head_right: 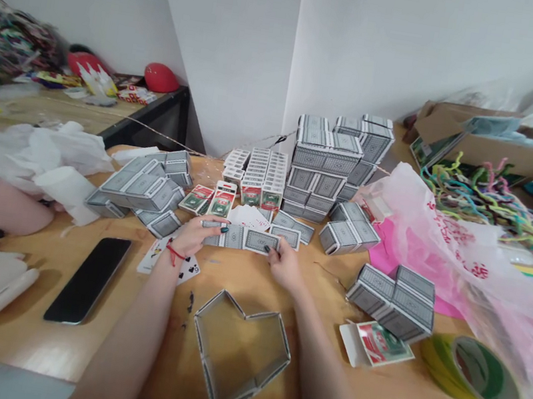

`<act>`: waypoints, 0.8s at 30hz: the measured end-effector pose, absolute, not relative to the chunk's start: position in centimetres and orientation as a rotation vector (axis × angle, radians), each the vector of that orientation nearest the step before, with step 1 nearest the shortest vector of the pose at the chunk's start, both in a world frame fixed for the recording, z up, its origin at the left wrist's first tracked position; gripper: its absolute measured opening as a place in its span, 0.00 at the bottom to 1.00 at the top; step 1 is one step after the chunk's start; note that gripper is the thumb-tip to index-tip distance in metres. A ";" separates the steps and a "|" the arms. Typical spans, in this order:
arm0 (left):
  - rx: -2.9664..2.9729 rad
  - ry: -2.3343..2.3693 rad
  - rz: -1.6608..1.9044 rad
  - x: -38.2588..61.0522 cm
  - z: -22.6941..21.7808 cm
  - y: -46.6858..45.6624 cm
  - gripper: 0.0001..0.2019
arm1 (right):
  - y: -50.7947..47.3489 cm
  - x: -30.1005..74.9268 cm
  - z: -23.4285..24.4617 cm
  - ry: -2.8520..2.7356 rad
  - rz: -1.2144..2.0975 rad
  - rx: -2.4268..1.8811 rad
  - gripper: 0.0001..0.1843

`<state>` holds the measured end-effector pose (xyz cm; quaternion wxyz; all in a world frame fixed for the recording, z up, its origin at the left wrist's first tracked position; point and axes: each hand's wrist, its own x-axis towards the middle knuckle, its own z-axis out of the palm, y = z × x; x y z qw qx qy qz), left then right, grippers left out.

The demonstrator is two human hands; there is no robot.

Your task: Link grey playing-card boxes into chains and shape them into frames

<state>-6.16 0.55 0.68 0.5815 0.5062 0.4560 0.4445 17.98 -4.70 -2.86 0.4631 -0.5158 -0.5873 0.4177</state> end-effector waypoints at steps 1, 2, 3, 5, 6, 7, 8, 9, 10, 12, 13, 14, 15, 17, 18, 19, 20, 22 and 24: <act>1.182 1.060 1.044 -6.1 0.6 0.5 0.13 | -4.7 18.1 -2.9 -1.437 1.036 -1.262 0.06; 1.182 1.058 1.051 -6.1 0.6 0.5 0.13 | -4.7 18.1 -2.8 -1.431 1.043 -1.257 0.07; 1.183 1.058 1.058 -6.0 0.5 0.5 0.13 | -4.7 18.2 -2.8 -1.425 1.050 -1.253 0.07; 1.189 1.060 1.072 -5.9 0.5 0.4 0.13 | -4.7 18.3 -2.7 -1.421 1.058 -1.247 0.07; 1.192 1.062 1.079 -5.9 0.4 0.4 0.13 | -4.7 18.3 -2.6 -1.423 1.060 -1.244 0.07; 1.194 1.063 1.083 -5.9 0.4 0.4 0.13 | -4.7 18.3 -2.5 -1.430 1.063 -1.242 0.07; 1.200 1.064 1.086 -5.9 0.4 0.4 0.13 | -4.8 18.4 -2.4 -1.442 1.062 -1.242 0.07; 1.210 1.065 1.085 -5.9 0.5 0.4 0.12 | -4.8 18.4 -2.3 -1.462 1.058 -1.243 0.07; 1.223 1.067 1.080 -5.9 0.5 0.4 0.12 | -4.8 18.4 -2.3 -1.486 1.046 -1.247 0.06; 1.248 1.072 1.066 -5.9 0.6 0.4 0.11 | -4.9 18.4 -2.2 -1.534 1.007 -1.268 0.05; 1.252 1.074 1.061 -5.9 0.6 0.4 0.11 | -4.9 18.4 -2.2 -1.552 0.987 -1.284 0.05; 1.249 1.076 1.058 -5.9 0.7 0.4 0.11 | -4.9 18.4 -2.2 -1.565 0.972 -1.302 0.06; 1.239 1.076 1.058 -5.8 0.8 0.3 0.12 | -4.9 18.4 -2.2 -1.572 0.971 -1.318 0.06; 1.210 1.071 1.058 -5.7 0.9 0.3 0.12 | -4.8 18.4 -2.3 -1.572 1.002 -1.335 0.05; 1.196 1.067 1.057 -5.6 0.9 0.3 0.12 | -4.8 18.4 -2.4 -1.567 1.029 -1.334 0.05; 1.183 1.065 1.058 -5.5 0.9 0.2 0.12 | -4.7 18.4 -2.4 -1.558 1.059 -1.329 0.05; 1.173 1.063 1.059 -5.4 0.9 0.2 0.12 | -4.7 18.4 -2.5 -1.547 1.086 -1.320 0.05; 1.158 1.061 1.066 -5.3 0.9 0.1 0.12 | -4.6 18.4 -2.5 -1.526 1.116 -1.303 0.05; 1.153 1.061 1.068 -5.2 0.9 0.1 0.11 | -4.6 18.4 -2.6 -1.512 1.123 -1.290 0.05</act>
